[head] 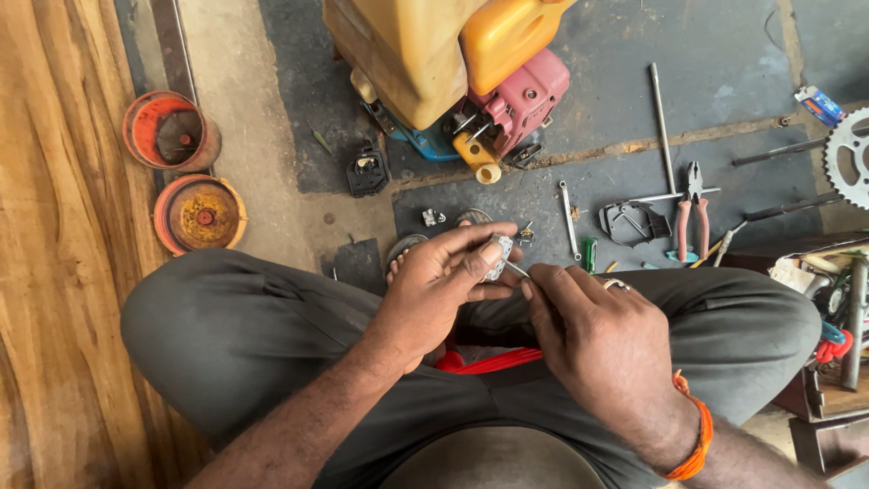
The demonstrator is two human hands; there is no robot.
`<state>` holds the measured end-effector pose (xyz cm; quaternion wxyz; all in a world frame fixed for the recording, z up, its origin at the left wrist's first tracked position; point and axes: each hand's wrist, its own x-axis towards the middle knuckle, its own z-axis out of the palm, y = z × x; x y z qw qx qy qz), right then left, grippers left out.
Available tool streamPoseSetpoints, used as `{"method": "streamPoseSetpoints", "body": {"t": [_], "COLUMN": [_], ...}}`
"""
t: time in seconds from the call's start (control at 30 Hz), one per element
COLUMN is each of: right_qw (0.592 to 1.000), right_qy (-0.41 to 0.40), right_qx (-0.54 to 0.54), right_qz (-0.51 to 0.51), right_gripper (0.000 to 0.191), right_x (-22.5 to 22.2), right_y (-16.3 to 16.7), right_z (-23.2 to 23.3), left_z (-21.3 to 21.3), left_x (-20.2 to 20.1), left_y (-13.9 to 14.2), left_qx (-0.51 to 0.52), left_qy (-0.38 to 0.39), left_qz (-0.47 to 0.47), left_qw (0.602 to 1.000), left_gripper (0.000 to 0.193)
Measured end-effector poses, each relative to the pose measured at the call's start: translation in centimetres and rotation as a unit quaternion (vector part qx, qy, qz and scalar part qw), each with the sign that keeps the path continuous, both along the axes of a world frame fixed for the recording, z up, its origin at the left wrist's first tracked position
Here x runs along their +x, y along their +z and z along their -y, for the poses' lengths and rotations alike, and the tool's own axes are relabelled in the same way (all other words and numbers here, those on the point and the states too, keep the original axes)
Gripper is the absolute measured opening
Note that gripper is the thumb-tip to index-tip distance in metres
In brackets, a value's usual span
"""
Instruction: The person sits on the floor of a repair workshop servicing the carburetor of a small engine. They use a screwdriver to loosen and tighten screws on the carburetor, handle small screws and metal fittings, turn the carburetor over, and work on its parts while holding it in their lap.
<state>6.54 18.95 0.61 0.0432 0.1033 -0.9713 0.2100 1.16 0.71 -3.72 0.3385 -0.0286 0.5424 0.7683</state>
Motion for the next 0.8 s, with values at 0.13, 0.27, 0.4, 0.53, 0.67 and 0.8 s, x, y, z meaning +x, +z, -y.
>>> {"method": "streamPoseSetpoints", "body": {"t": [0.13, 0.27, 0.4, 0.53, 0.67, 0.8], "right_qw": [1.0, 0.999, 0.996, 0.993, 0.989, 0.986], "right_qy": [-0.014, -0.044, -0.068, -0.089, -0.106, -0.115], "right_qx": [0.024, 0.024, 0.011, 0.007, -0.013, -0.022], "right_qz": [-0.015, -0.017, -0.053, -0.076, -0.1, -0.116], "right_gripper": [0.012, 0.011, 0.009, 0.012, 0.015, 0.015], "right_x": [0.1, 0.4, 0.7, 0.9, 0.9, 1.0], "right_y": [-0.4, -1.1, -1.9, -2.7, -3.2, -3.4], "right_z": [0.5, 1.2, 2.2, 3.2, 3.6, 3.6], "left_z": [0.1, 0.1, 0.1, -0.2, -0.5, -0.7], "left_x": [0.1, 0.1, 0.3, 0.5, 0.5, 0.4], "left_y": [-0.2, -0.3, -0.4, -0.3, -0.2, -0.2], "left_qx": [0.002, 0.033, 0.043, 0.076, 0.101, 0.114], "left_qy": [0.009, 0.03, 0.054, 0.092, 0.107, 0.108], "left_qz": [-0.008, -0.012, 0.018, 0.047, 0.058, 0.064], "left_qw": [1.0, 0.999, 0.997, 0.992, 0.987, 0.985], "left_gripper": [0.038, 0.034, 0.032, 0.031, 0.031, 0.03]}}
